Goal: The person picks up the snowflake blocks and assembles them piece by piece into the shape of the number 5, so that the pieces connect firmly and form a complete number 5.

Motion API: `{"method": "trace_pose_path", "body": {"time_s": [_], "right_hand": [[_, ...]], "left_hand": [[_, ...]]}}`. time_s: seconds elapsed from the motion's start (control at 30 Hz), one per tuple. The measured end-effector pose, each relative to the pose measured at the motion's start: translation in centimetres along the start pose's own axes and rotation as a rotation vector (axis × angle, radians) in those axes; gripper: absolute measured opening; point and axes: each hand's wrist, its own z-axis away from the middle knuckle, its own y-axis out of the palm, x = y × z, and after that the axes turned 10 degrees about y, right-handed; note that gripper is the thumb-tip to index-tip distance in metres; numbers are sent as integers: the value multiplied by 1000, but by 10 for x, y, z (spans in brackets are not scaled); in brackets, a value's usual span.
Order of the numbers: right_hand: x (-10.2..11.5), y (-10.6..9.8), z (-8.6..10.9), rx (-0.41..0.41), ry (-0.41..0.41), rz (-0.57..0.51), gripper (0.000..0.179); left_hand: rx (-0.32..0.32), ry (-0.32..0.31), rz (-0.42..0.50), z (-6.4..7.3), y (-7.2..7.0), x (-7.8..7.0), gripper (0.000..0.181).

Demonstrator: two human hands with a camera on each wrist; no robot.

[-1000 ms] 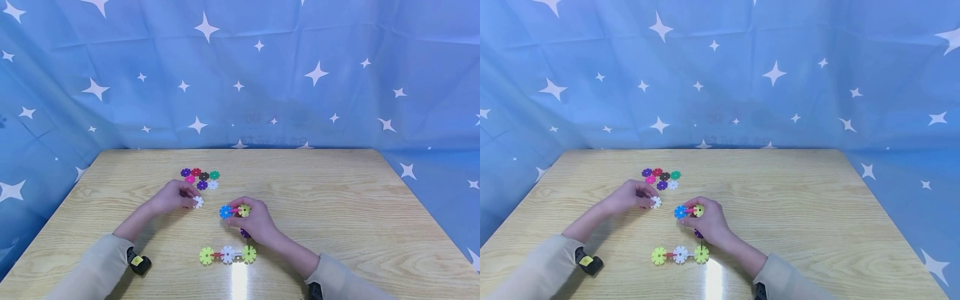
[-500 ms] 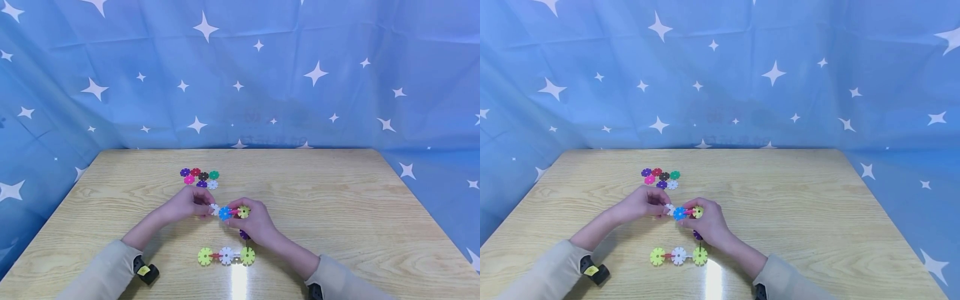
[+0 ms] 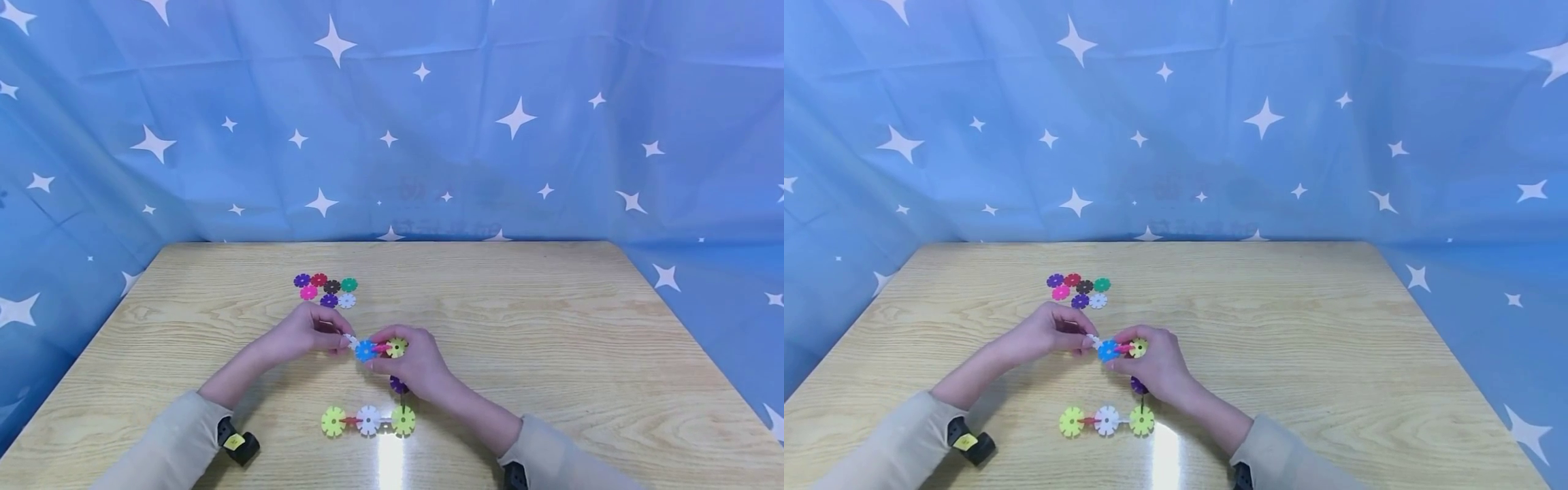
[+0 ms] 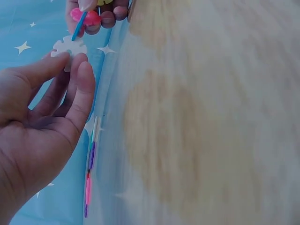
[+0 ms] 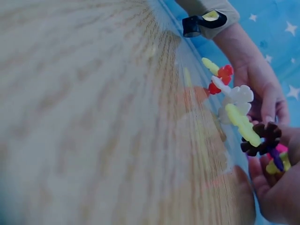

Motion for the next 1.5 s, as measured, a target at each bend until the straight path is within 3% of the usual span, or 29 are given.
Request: {"method": "trace_pose_path", "body": {"time_s": [0.13, 0.5, 0.8, 1.07, 1.23, 1.5], "right_hand": [[1, -1, -1, 9, -12, 6, 33], [2, -10, 0, 33, -138, 19, 34], [6, -21, 0, 63, -132, 69, 32], [3, -20, 0, 89, -118, 41, 33], [2, -20, -1, 97, -118, 4, 33], [3, -26, 1, 123, -157, -16, 32]], "left_hand": [[-3, -13, 7, -1, 0, -1, 13], [1, 33, 62, 0, 2, -1, 11], [-58, 98, 37, -2, 11, -5, 8], [-97, 83, 20, 0, 15, -7, 7], [-86, 70, 46, 2, 15, -6, 7], [-56, 102, 16, 0, 15, -12, 5]]}}
